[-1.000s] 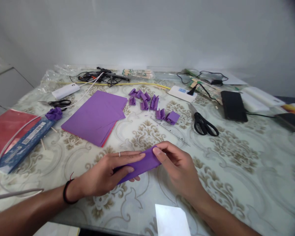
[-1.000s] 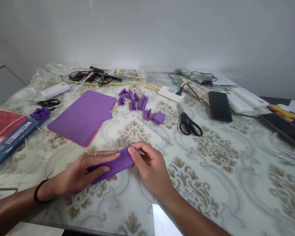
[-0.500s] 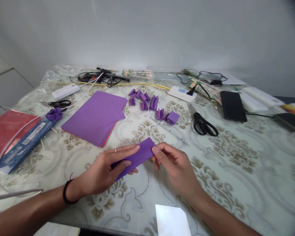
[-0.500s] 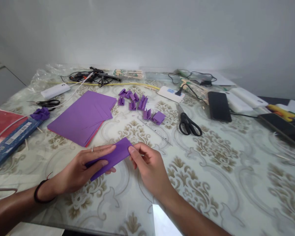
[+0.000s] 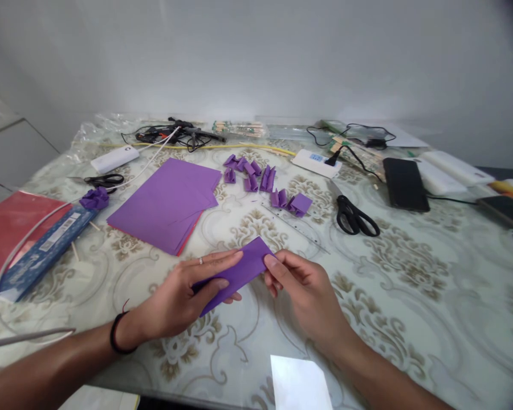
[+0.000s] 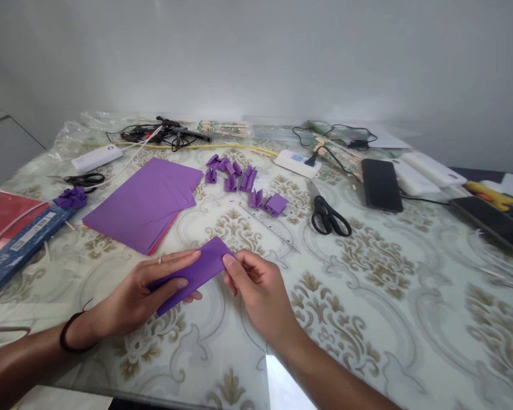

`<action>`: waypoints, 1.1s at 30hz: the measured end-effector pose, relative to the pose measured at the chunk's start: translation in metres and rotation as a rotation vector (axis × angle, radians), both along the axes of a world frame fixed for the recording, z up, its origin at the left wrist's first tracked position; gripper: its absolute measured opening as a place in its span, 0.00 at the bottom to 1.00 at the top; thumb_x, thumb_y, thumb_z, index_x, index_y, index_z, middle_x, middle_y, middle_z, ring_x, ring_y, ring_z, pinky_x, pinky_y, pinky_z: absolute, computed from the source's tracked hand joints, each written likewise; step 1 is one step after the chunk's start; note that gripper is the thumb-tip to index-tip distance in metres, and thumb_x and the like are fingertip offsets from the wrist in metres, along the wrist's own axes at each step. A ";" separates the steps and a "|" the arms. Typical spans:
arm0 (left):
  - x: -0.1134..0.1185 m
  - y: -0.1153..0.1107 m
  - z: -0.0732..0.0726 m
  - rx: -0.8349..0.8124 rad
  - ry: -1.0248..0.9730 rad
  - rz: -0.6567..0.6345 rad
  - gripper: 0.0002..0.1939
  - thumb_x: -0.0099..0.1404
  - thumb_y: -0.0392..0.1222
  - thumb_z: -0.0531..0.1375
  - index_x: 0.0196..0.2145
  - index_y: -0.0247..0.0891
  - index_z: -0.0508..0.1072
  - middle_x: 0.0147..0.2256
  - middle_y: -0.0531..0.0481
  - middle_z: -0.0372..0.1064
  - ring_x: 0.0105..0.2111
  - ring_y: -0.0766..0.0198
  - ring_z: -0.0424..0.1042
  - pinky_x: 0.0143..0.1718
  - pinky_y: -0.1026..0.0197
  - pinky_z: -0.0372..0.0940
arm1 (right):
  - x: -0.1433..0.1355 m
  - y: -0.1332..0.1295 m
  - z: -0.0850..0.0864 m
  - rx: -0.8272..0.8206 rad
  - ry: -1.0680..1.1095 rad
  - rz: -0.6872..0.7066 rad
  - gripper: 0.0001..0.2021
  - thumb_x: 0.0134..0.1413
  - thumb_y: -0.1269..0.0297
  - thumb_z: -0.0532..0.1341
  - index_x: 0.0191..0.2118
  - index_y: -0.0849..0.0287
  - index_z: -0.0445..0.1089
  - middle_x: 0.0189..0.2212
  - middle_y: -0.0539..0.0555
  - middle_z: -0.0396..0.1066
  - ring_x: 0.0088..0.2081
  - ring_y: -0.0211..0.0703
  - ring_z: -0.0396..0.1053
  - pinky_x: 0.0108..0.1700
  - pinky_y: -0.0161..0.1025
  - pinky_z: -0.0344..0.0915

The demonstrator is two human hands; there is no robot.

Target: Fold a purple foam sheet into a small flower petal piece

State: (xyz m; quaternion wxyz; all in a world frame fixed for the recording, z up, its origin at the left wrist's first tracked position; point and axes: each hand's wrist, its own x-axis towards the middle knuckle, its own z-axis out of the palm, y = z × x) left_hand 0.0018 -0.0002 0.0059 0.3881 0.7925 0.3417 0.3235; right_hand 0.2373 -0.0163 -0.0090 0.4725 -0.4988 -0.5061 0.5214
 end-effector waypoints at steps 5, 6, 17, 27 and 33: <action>-0.001 0.000 -0.001 -0.020 -0.032 0.006 0.24 0.76 0.36 0.61 0.67 0.47 0.71 0.65 0.46 0.70 0.66 0.50 0.70 0.66 0.48 0.70 | -0.001 0.001 -0.001 -0.048 0.057 0.036 0.22 0.64 0.45 0.67 0.28 0.58 0.73 0.23 0.49 0.70 0.25 0.38 0.65 0.30 0.37 0.64; -0.001 0.000 -0.001 -0.017 -0.041 0.001 0.25 0.76 0.36 0.61 0.67 0.48 0.71 0.65 0.47 0.70 0.66 0.50 0.70 0.66 0.48 0.70 | -0.001 0.001 -0.001 -0.045 0.043 0.036 0.22 0.63 0.45 0.67 0.27 0.58 0.73 0.23 0.49 0.70 0.24 0.38 0.65 0.30 0.37 0.64; -0.002 0.000 -0.003 0.027 -0.036 -0.028 0.28 0.75 0.34 0.61 0.69 0.53 0.68 0.65 0.50 0.69 0.66 0.53 0.69 0.68 0.50 0.67 | -0.004 -0.001 -0.002 -0.121 -0.004 0.065 0.25 0.57 0.40 0.70 0.25 0.59 0.74 0.22 0.52 0.75 0.23 0.39 0.68 0.30 0.38 0.65; -0.003 -0.002 -0.005 0.097 -0.021 -0.037 0.29 0.75 0.33 0.61 0.70 0.52 0.66 0.66 0.50 0.70 0.66 0.57 0.70 0.68 0.54 0.67 | -0.006 -0.005 -0.001 -0.163 -0.063 0.096 0.26 0.54 0.37 0.70 0.25 0.59 0.76 0.23 0.53 0.76 0.25 0.40 0.69 0.30 0.38 0.65; -0.003 -0.003 -0.007 0.105 -0.015 -0.047 0.29 0.76 0.33 0.61 0.70 0.51 0.66 0.65 0.50 0.71 0.65 0.58 0.70 0.67 0.55 0.68 | -0.008 -0.007 -0.001 -0.200 -0.117 0.124 0.27 0.55 0.38 0.69 0.24 0.59 0.74 0.22 0.54 0.76 0.25 0.41 0.69 0.30 0.38 0.64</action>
